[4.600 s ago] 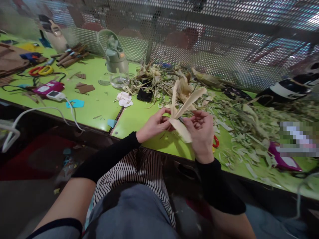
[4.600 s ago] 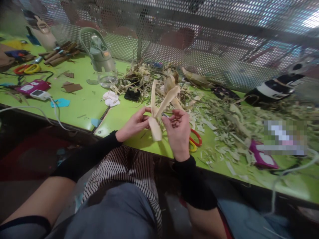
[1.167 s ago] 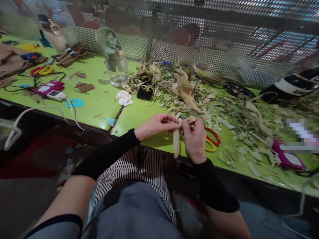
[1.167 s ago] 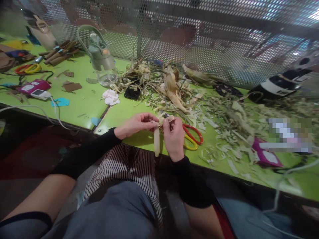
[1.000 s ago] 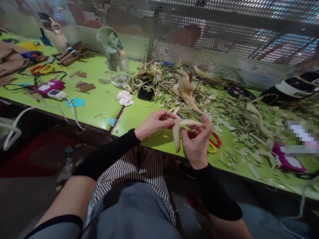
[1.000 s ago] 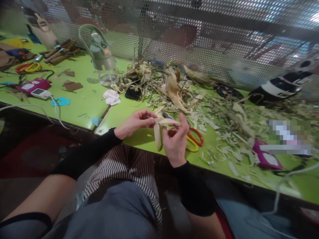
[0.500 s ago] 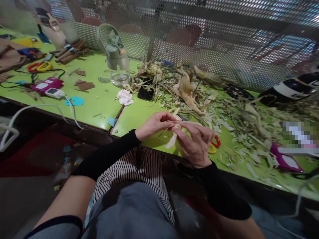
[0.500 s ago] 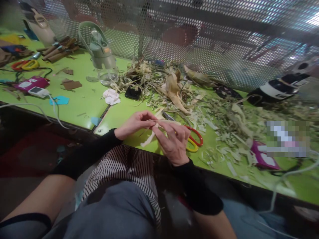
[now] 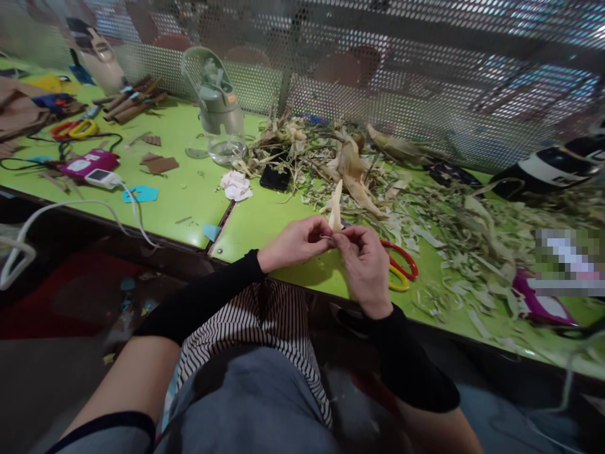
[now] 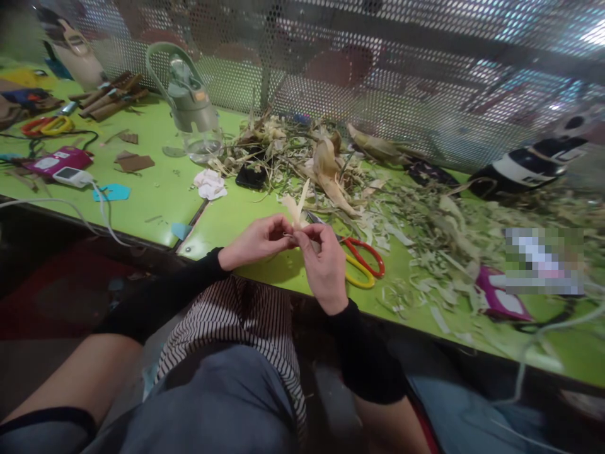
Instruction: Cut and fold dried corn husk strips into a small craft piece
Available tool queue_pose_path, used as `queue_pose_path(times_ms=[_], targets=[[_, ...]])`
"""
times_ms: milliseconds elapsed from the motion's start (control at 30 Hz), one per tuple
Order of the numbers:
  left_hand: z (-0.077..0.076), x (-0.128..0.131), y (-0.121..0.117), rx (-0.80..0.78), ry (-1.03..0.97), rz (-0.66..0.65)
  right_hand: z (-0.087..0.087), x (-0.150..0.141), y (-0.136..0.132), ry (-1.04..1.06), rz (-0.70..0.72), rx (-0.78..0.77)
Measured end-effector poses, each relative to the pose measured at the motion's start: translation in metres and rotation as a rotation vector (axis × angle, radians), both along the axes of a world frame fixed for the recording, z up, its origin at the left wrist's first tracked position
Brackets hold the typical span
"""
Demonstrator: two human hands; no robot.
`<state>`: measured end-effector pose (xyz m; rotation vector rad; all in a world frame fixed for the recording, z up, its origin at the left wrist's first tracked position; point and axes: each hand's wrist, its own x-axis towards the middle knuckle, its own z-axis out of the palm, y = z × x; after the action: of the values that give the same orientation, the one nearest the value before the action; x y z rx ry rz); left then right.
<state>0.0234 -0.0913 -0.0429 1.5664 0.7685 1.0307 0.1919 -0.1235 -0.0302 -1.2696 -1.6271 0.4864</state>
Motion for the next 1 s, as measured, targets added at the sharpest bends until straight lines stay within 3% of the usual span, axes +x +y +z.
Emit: queue_pose_path(times_ms=[167,267,433,600,800,1000], targets=[[0.005,-0.003,-0.004,0.084,0.06,-0.013,0.014,0.006,0.003,0.049,-0.004,-0.288],[0.006,-0.003,-0.005,0.116,0.078,-0.008,0.018,0.01,0.002,0.053,0.017,-0.362],[0.007,-0.001,-0.007,0.129,0.015,-0.015,0.017,0.005,0.002,0.278,0.11,-0.457],[0.008,-0.001,-0.006,0.036,-0.067,-0.069,0.011,-0.006,-0.001,0.651,0.108,-0.378],[0.006,0.0,-0.002,-0.053,-0.163,-0.129,0.003,-0.019,-0.005,0.685,0.058,-0.221],[0.007,-0.003,-0.001,-0.004,-0.096,-0.152,0.004,-0.015,-0.003,0.711,0.139,-0.357]])
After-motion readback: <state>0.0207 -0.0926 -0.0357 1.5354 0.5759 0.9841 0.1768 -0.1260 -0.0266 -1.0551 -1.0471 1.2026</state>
